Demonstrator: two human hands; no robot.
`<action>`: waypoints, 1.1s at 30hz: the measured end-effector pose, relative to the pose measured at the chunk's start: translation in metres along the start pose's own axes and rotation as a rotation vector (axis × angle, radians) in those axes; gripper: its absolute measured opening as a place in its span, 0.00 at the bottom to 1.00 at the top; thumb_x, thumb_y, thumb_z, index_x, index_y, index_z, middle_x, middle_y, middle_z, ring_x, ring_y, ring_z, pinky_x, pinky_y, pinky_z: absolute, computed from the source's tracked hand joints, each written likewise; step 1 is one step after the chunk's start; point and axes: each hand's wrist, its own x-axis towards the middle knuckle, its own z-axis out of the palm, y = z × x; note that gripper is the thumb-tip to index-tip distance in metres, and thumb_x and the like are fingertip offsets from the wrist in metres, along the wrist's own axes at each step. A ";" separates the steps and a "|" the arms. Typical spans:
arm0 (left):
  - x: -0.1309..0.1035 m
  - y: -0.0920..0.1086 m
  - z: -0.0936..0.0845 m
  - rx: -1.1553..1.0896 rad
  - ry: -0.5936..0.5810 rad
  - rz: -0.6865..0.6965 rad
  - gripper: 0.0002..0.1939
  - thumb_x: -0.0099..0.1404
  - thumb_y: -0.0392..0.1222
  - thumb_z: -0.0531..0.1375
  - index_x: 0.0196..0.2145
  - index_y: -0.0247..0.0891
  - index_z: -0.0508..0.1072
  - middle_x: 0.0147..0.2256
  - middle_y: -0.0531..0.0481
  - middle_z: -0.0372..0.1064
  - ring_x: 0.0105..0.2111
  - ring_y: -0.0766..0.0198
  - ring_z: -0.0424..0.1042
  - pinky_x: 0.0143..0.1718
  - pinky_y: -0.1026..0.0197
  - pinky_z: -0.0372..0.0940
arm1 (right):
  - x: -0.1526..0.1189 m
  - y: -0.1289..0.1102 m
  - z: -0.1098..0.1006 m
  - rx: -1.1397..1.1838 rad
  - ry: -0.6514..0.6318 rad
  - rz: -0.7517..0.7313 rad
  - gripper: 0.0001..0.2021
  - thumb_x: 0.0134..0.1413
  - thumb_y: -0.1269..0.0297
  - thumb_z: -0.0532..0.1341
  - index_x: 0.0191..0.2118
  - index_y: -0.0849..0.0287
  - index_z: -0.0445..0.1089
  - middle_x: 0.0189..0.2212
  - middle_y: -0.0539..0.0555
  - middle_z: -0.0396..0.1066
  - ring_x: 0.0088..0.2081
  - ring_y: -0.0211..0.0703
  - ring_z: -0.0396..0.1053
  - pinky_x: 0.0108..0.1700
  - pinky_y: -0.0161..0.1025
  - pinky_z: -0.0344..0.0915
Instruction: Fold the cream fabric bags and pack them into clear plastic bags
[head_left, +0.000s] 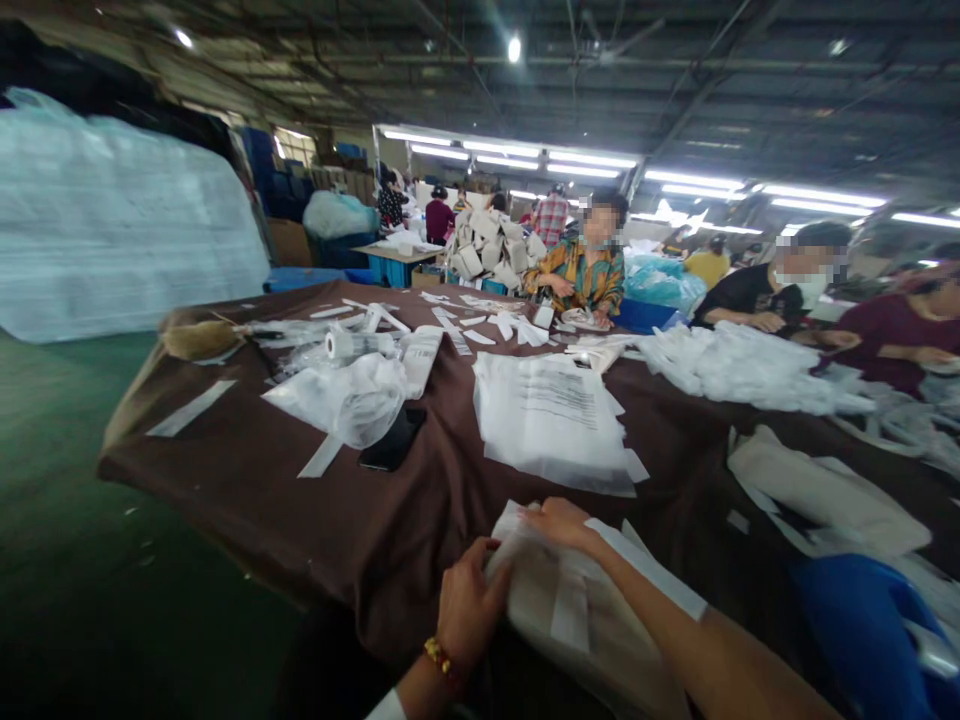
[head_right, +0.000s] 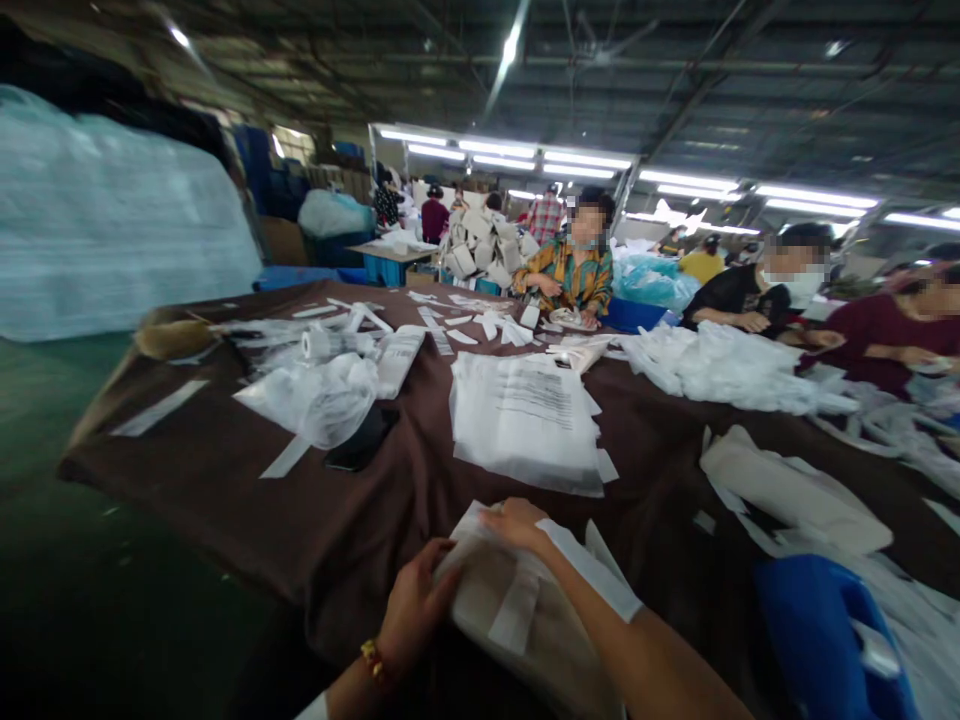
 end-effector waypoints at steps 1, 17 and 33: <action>0.001 0.001 -0.001 0.032 -0.007 -0.009 0.20 0.61 0.52 0.50 0.46 0.38 0.67 0.39 0.46 0.74 0.38 0.55 0.73 0.37 0.59 0.62 | 0.008 -0.001 0.006 0.063 -0.026 -0.034 0.22 0.53 0.52 0.56 0.18 0.63 0.66 0.17 0.54 0.66 0.26 0.45 0.68 0.30 0.36 0.62; 0.020 0.017 -0.015 0.278 -0.183 -0.071 0.17 0.63 0.47 0.47 0.42 0.37 0.68 0.39 0.41 0.74 0.42 0.48 0.72 0.45 0.50 0.59 | 0.028 0.020 0.026 0.119 0.129 0.187 0.20 0.51 0.48 0.57 0.26 0.63 0.72 0.27 0.60 0.72 0.35 0.51 0.69 0.36 0.40 0.59; 0.019 0.018 -0.012 0.337 -0.126 -0.084 0.19 0.64 0.49 0.47 0.44 0.35 0.68 0.39 0.40 0.74 0.43 0.50 0.72 0.46 0.52 0.59 | 0.030 0.024 0.031 0.419 0.005 0.144 0.20 0.43 0.46 0.56 0.18 0.60 0.62 0.17 0.50 0.59 0.24 0.39 0.60 0.28 0.36 0.53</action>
